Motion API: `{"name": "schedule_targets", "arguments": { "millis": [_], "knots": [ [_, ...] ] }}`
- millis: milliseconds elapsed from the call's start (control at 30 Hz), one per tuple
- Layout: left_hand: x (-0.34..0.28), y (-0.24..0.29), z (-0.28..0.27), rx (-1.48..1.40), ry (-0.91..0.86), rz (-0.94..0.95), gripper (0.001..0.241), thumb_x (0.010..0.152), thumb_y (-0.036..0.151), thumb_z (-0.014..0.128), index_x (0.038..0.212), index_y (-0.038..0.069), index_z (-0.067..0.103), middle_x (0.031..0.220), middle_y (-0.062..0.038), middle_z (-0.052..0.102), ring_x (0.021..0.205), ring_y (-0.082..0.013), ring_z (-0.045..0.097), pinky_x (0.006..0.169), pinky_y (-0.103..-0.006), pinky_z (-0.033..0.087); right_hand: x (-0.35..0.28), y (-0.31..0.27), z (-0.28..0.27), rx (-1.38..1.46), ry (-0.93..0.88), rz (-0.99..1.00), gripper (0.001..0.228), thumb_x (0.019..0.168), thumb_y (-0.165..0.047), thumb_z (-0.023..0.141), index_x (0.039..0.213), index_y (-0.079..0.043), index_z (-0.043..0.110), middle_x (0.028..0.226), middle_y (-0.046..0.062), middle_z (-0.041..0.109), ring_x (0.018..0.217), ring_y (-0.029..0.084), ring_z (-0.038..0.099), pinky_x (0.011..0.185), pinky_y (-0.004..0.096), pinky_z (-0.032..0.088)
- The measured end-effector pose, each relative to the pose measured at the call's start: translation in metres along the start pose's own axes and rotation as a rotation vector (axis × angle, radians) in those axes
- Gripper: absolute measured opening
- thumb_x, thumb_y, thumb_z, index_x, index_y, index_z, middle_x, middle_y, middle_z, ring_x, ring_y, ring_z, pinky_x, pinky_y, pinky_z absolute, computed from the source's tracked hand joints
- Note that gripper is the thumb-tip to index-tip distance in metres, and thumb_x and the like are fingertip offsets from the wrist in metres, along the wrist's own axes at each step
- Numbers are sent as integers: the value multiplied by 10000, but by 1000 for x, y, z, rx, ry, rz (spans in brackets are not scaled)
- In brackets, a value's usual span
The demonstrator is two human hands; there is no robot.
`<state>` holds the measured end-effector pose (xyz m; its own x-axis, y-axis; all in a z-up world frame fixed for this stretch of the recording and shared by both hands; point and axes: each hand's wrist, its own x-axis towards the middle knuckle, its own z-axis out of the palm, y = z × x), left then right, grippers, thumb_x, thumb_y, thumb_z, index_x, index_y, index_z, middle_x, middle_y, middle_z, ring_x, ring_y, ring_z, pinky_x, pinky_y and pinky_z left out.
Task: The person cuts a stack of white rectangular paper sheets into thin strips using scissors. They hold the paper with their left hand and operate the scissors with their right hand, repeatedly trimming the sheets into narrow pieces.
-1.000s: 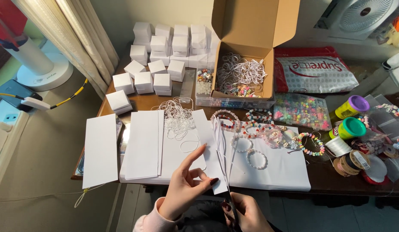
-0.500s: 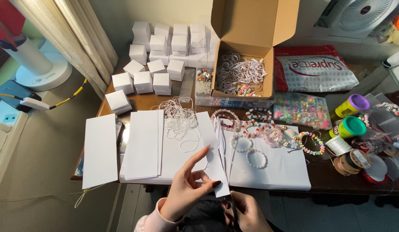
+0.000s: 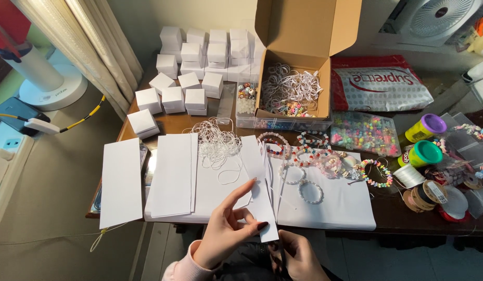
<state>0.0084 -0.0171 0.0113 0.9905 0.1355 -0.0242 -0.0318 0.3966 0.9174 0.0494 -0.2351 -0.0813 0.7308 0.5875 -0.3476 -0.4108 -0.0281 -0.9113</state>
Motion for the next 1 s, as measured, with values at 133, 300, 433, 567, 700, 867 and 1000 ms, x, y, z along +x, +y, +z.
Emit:
{"name": "schedule_targets", "arguments": {
  "millis": [133,300,433,567,700,867,1000],
  "knots": [
    [-2,1,3,9,-20,0,815,807,43,819,1536,58,454,1592,-44,483,736,-56,632,627,-157,548,-2,-11,5,-57,8,-48,218,937,-212,723,975,-3,771,624,53,637,552,115,532,512,283,392],
    [-3,3,3,-2,-17,8,816,805,30,819,1536,54,458,1578,-40,500,727,-58,626,616,-158,545,-8,-35,20,-47,14,-14,264,947,-216,714,886,38,754,561,88,623,496,136,543,491,296,396],
    [-3,-1,2,-26,-13,-16,845,804,7,819,1561,53,446,1370,-61,645,726,-56,616,612,-162,531,0,-12,9,-37,8,-63,238,948,-194,719,861,26,737,540,93,623,474,138,542,478,295,405],
    [-4,-5,1,-11,-56,27,803,814,25,817,1529,53,453,1637,-62,440,726,-63,646,648,-163,556,0,-20,10,-77,44,-79,202,932,-175,741,827,-7,704,593,63,603,519,135,529,503,298,389],
    [-5,-5,2,-4,-44,8,810,807,13,817,1532,53,457,1604,-60,478,727,-67,640,649,-165,559,-3,-33,18,-105,113,18,252,942,-122,723,722,-22,651,564,80,603,516,147,532,516,299,363],
    [-7,-3,2,-10,-41,12,802,809,9,808,1528,50,455,1627,-63,447,718,-64,642,665,-174,574,8,-1,5,-71,140,-28,165,906,-15,724,743,-14,698,582,68,636,542,125,544,515,277,380],
    [-9,-1,3,-79,-66,-43,827,787,-9,830,1529,38,467,1569,-79,513,715,-44,650,657,-162,571,2,-28,15,-113,141,16,168,905,-88,694,765,-2,726,527,113,644,477,167,559,495,292,399]
  ]
}}
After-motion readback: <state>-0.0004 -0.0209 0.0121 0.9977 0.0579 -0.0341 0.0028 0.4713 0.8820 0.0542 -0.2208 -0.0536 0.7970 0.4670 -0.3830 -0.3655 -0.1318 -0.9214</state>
